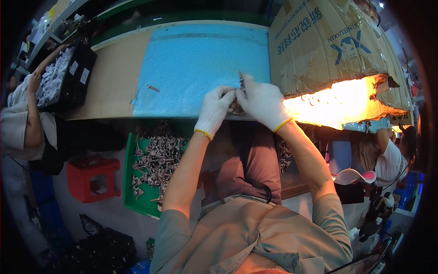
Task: The person assembles small plastic and metal components by hand, taking parts from a cardboard box and placing the finished work in a green plastic tray.
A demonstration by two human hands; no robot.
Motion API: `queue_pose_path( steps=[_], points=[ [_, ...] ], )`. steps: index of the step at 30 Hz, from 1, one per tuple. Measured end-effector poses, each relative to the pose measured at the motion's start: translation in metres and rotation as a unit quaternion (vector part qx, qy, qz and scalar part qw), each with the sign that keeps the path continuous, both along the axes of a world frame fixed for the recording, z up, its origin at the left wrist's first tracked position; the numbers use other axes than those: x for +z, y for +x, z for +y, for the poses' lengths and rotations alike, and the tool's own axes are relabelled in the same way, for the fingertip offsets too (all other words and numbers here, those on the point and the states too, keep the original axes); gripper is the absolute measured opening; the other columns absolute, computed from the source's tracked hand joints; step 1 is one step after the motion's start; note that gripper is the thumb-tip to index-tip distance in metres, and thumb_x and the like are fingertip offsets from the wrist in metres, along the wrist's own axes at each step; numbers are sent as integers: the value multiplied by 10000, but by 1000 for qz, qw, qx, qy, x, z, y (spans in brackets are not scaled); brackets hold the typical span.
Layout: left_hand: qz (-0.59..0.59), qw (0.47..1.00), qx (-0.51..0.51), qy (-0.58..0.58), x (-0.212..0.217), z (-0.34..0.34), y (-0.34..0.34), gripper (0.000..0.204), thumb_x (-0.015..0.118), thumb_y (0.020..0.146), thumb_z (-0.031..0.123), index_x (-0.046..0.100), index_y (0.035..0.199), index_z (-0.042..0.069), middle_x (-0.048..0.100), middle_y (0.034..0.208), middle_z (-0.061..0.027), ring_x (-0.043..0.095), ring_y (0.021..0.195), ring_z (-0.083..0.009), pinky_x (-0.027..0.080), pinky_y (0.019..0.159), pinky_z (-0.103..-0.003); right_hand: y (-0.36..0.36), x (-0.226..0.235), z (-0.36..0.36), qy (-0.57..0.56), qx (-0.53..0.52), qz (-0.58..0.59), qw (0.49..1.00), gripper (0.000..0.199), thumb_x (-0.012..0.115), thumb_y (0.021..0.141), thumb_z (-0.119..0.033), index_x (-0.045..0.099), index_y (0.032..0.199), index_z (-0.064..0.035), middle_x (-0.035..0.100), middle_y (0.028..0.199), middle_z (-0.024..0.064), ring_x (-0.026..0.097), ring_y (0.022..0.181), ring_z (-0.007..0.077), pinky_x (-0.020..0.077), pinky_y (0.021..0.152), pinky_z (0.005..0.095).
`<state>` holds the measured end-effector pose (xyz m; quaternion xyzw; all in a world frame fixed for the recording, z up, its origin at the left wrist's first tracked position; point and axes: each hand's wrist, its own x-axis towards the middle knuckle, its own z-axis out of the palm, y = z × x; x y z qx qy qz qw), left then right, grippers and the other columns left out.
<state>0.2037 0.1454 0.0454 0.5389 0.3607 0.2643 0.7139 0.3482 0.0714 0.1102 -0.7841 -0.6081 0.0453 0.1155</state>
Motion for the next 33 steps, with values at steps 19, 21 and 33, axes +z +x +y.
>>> queue_pose_path(
  steps=[19,21,33],
  points=[
    [-114,989,85,43,0,-8,40,626,679,964,347,526,1389,-86,643,1232,-167,597,1128,-210,475,995,-329,-16,-9,4,-110,59,-50,991,340,704,870,-291,655,1082,-30,734,885,166,745,789,363,600,651,482],
    [-78,991,79,71,-2,-4,44,627,674,971,355,528,1390,-88,645,1235,-175,598,1137,-213,473,1004,-330,-18,-1,15,-123,66,-31,990,327,699,870,-271,654,1081,-25,734,892,172,744,808,369,601,665,487],
    [-59,994,49,72,34,-64,-35,404,670,1002,100,597,1379,-24,709,1138,-112,687,967,-169,554,824,-316,-24,-4,-29,22,-18,482,876,377,473,1070,-382,592,1072,-24,608,705,78,590,547,194,503,522,348]
  ],
)
